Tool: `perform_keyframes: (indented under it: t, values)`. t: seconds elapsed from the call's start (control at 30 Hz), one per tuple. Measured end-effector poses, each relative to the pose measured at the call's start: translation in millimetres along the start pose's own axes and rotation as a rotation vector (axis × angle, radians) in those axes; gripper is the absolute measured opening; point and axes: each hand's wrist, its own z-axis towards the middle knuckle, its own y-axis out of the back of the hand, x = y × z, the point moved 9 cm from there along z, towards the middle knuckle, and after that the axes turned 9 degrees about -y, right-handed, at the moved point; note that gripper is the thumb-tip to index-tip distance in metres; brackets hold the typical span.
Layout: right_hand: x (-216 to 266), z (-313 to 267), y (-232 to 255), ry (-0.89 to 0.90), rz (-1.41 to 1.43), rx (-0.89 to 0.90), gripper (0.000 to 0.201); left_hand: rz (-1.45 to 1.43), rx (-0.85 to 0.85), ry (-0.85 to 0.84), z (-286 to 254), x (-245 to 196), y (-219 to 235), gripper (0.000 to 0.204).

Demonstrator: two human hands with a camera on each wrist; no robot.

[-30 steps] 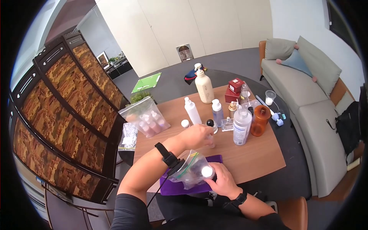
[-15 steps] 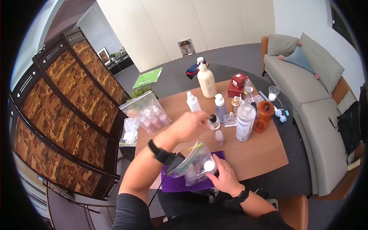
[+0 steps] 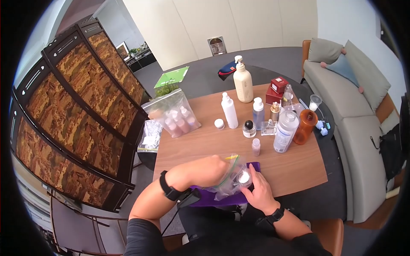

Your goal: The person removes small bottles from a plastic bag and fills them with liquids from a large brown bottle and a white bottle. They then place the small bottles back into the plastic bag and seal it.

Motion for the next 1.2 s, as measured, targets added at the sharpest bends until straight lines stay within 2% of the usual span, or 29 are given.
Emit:
perform_keyframes:
  t: [0.07,0.1,0.2,0.27,0.4,0.57,0.9,1.0,1.07,1.2]
  values:
    - [-5,0,0,-0.015,-0.008,0.000,0.093,0.055,-0.016,-0.152,17,-8,-9,0.017]
    - [-7,1,-2,-0.028,0.006,0.007,0.094,0.057,-0.015,-0.162,20,-10,-13,0.017]
    - [-8,1,-4,-0.034,0.009,0.002,0.094,0.030,-0.033,-0.104,27,-26,-9,0.022]
    - [-7,1,-3,-0.023,0.003,-0.003,0.094,0.167,0.036,0.022,30,-21,-15,0.030]
    - [-7,1,-4,-0.009,-0.007,-0.014,0.092,0.312,0.015,0.023,34,-19,-32,0.035]
    - [-6,1,-4,-0.024,-0.022,-0.019,0.090,0.321,-0.168,-0.080,24,-23,-25,0.033]
    - [-1,2,-2,-0.014,-0.041,-0.015,0.095,0.273,-0.196,-0.074,7,-14,-28,0.029]
    - [1,2,-1,-0.028,-0.051,-0.005,0.094,0.187,-0.239,-0.115,1,-12,-19,0.040]
    - [0,3,-2,-0.050,-0.046,0.006,0.093,0.077,-0.221,0.011,-3,-15,2,0.042]
    - [-1,3,-2,-0.049,-0.048,-0.023,0.089,0.014,-0.258,0.055,-20,-29,41,0.038]
